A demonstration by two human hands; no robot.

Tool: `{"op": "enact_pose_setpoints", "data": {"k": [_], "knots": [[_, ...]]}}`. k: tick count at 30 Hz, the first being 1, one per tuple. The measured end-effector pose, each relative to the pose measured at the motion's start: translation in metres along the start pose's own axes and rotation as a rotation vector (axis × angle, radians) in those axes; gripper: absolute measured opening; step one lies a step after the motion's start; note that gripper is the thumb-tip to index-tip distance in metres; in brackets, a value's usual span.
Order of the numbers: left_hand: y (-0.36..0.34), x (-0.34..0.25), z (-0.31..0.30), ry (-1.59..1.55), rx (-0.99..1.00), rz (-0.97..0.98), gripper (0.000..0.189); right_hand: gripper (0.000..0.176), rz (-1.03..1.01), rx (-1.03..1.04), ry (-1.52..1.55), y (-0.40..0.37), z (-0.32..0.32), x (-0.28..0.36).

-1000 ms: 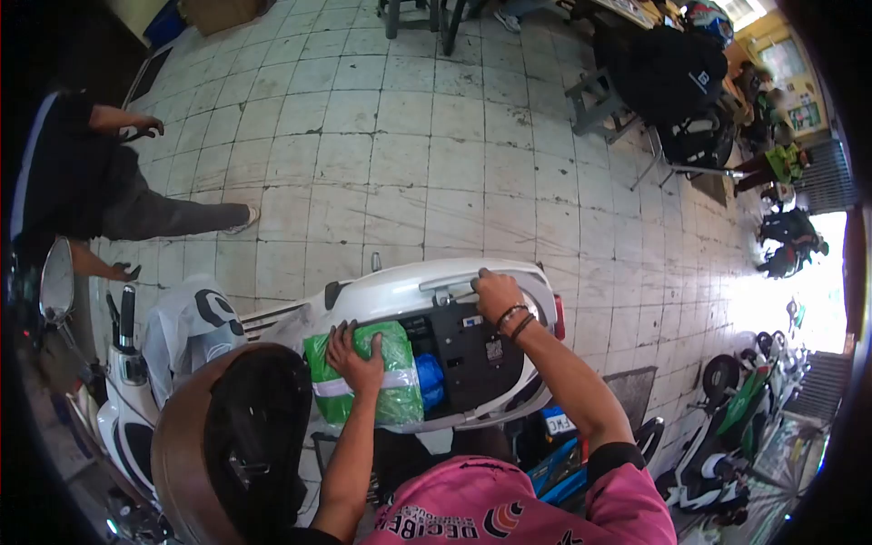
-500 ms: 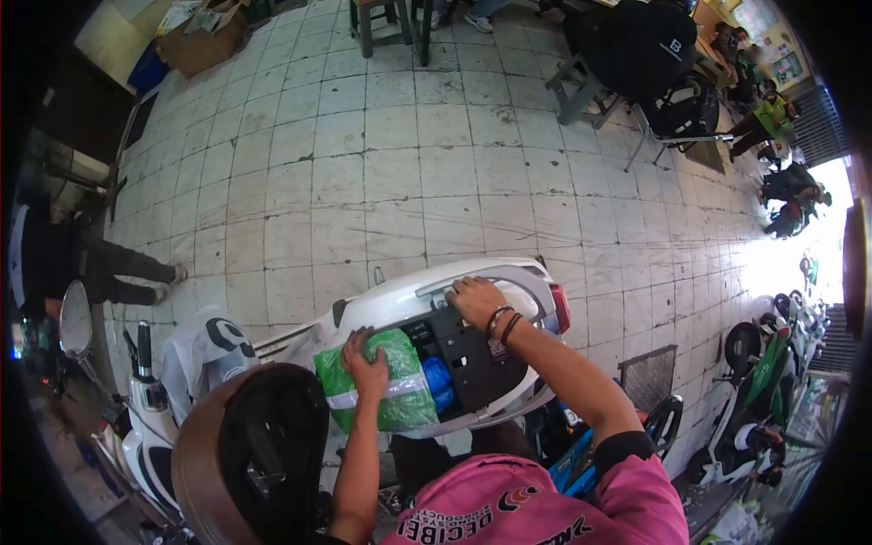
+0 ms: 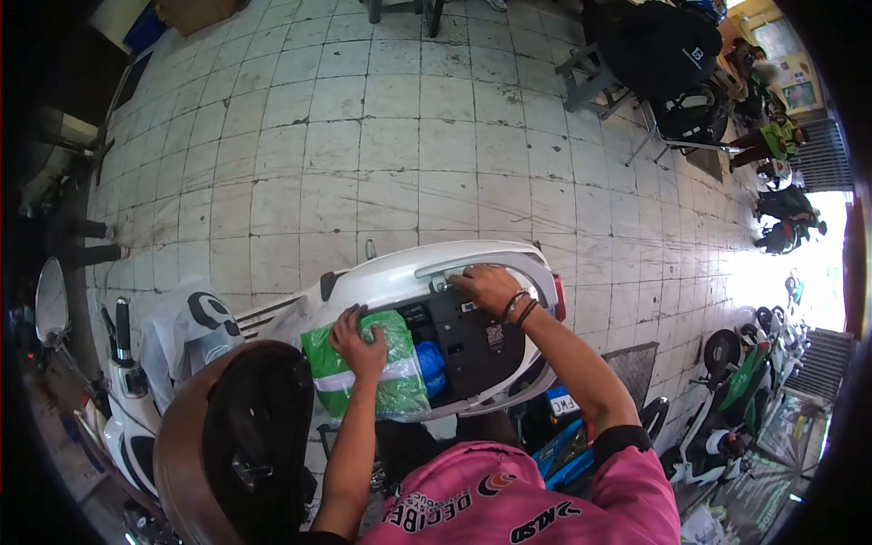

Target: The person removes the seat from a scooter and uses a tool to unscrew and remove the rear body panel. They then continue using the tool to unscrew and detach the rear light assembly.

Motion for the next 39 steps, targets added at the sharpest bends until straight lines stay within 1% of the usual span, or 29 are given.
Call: {"op": "enact_pose_setpoints", "data": {"k": [1,3,5,9,11,14,15,17,18,21,22,23,25,26,27,28,29,30,31,32,33,34,35,36,37,39], "knots": [[0.001,0.0,0.0,0.003,0.0,-0.005,0.049,0.035,0.019,0.052,0.02,0.001,-0.001,-0.001],[0.0,0.0,-0.001,0.0,0.008,-0.016,0.049,0.035,0.015,0.059,0.045,-0.001,0.0,0.0],[0.002,0.0,0.002,0.009,0.006,-0.02,0.049,0.036,-0.133,-0.078,0.038,-0.005,-0.002,0.004],[0.0,0.002,0.003,0.012,0.006,-0.008,0.048,0.036,-0.152,-0.093,0.17,-0.002,0.002,-0.003],[-0.001,0.003,0.004,0.031,0.012,-0.009,0.048,0.036,-0.114,-0.113,0.31,-0.004,0.006,-0.007],[0.001,0.002,0.003,0.011,0.001,-0.002,0.048,0.034,-0.159,-0.095,0.269,-0.002,-0.004,0.0],[0.001,0.002,0.003,0.012,0.007,-0.001,0.048,0.034,-0.155,-0.095,0.276,-0.002,-0.005,-0.001],[0.0,0.001,0.003,0.013,0.014,-0.006,0.049,0.029,-0.077,-0.267,0.386,-0.005,-0.016,-0.009],[0.0,0.001,0.003,0.013,0.015,-0.006,0.049,0.022,-0.087,-0.379,0.465,-0.005,-0.028,-0.002],[0.003,0.002,0.002,0.004,0.035,-0.018,0.051,0.017,-0.087,-0.324,0.39,-0.011,-0.034,0.025],[0.005,0.0,0.001,-0.01,0.055,-0.033,0.053,0.019,0.032,-0.285,0.348,-0.011,-0.039,0.033],[0.007,-0.005,0.0,-0.013,0.053,-0.038,0.053,0.019,0.03,-0.281,0.343,-0.008,-0.045,0.04],[0.012,-0.022,-0.015,-0.021,0.055,-0.03,0.059,0.022,0.432,-0.199,0.557,-0.008,-0.037,0.034],[0.011,-0.034,-0.024,-0.023,0.06,-0.031,0.059,0.024,0.426,-0.243,0.7,-0.011,-0.009,0.021],[0.011,-0.055,-0.033,-0.085,0.089,0.07,0.058,0.024,0.428,-0.245,0.697,-0.012,0.012,0.02],[0.009,-0.074,-0.039,-0.146,0.118,0.171,0.058,0.024,0.513,-0.336,0.972,-0.014,0.033,0.02],[0.005,-0.084,-0.042,-0.145,0.119,0.169,0.058,0.025,0.592,-0.423,1.25,-0.014,0.048,0.023],[-0.002,-0.086,-0.036,-0.352,0.301,0.026,0.052,0.024,0.632,-0.449,1.354,-0.011,0.052,0.03],[-0.008,-0.087,-0.029,-0.555,0.483,-0.117,0.046,0.024,0.634,-0.451,1.36,-0.007,0.058,0.038],[-0.005,-0.084,-0.031,-0.565,0.454,-0.195,0.033,0.025,0.65,-0.55,1.572,-0.005,0.066,0.045],[-0.005,-0.073,-0.026,-0.562,0.458,-0.193,0.033,0.026,0.661,-0.65,1.781,-0.003,0.074,0.05],[-0.005,-0.054,-0.015,-0.509,0.517,-0.218,0.027,0.028,0.692,-0.651,1.845,-0.002,0.082,0.053],[-0.008,-0.037,-0.006,-0.457,0.578,-0.243,0.022,0.028,0.698,-0.652,1.846,0.0,0.088,0.054],[-0.002,-0.036,-0.011,-0.493,0.598,-0.264,0.018,0.026,0.716,-0.702,1.889,0.001,0.092,0.055],[0.004,-0.034,-0.015,-0.492,0.602,-0.266,0.018,0.024,0.733,-0.753,1.933,0.001,0.094,0.054],[0.009,-0.029,-0.017,-0.524,0.693,-0.241,0.02,0.023,0.751,-0.742,1.93,0.0,0.095,0.057]]}}
Point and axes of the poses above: each hand's wrist, its own y-axis towards the middle knuckle, its own z-axis out of the palm, x = y × z, the point moved 5 cm from there along y, towards the middle knuckle, and after that the axes turned 15 degrees about y, right-handed, at the moved point
